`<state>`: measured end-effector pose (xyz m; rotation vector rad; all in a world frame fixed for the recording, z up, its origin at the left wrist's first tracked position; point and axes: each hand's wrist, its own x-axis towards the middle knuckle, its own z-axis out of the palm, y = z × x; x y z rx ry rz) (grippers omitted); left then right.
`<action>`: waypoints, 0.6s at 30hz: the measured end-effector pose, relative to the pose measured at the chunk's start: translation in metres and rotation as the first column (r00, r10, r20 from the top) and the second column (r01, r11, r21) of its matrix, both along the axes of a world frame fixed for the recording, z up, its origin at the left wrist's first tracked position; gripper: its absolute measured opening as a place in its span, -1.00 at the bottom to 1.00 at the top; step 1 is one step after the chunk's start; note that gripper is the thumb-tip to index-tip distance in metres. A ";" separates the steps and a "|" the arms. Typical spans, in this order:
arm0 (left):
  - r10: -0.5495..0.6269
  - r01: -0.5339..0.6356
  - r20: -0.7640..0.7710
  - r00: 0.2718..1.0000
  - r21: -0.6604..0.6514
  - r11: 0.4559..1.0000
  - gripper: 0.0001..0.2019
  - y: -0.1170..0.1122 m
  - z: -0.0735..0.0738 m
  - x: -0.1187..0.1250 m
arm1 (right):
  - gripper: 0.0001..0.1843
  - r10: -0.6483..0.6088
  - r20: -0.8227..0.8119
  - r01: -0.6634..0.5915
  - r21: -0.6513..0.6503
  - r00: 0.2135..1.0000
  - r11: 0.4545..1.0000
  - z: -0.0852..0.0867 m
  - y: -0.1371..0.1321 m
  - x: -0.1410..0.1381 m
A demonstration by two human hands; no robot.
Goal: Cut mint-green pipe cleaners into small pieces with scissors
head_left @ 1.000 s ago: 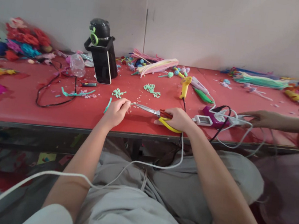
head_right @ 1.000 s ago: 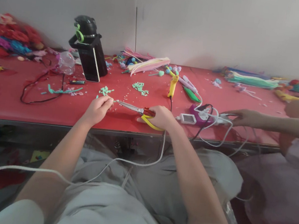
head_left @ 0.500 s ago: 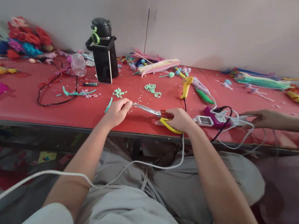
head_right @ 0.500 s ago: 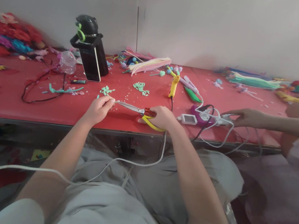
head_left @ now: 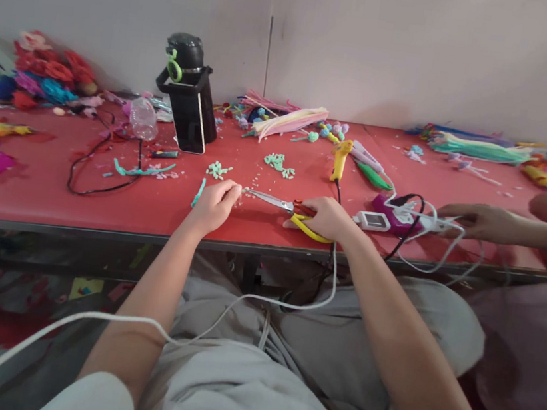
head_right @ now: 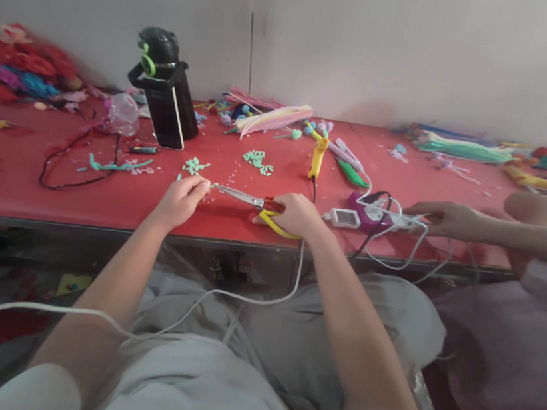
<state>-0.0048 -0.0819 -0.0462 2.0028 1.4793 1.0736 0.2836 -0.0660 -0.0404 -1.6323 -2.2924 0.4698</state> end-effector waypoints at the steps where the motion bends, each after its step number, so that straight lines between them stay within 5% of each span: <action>1: 0.001 -0.001 0.001 1.000 0.005 1.000 -0.67 0.000 0.000 0.000 | -0.32 0.000 -0.002 0.000 0.000 1.000 1.000 0.000 -0.001 0.000; 18: -0.002 0.002 0.001 1.000 -0.017 1.000 -0.66 0.003 -0.003 0.000 | -0.34 0.006 -0.005 -0.006 -0.008 1.000 1.000 0.002 -0.003 -0.001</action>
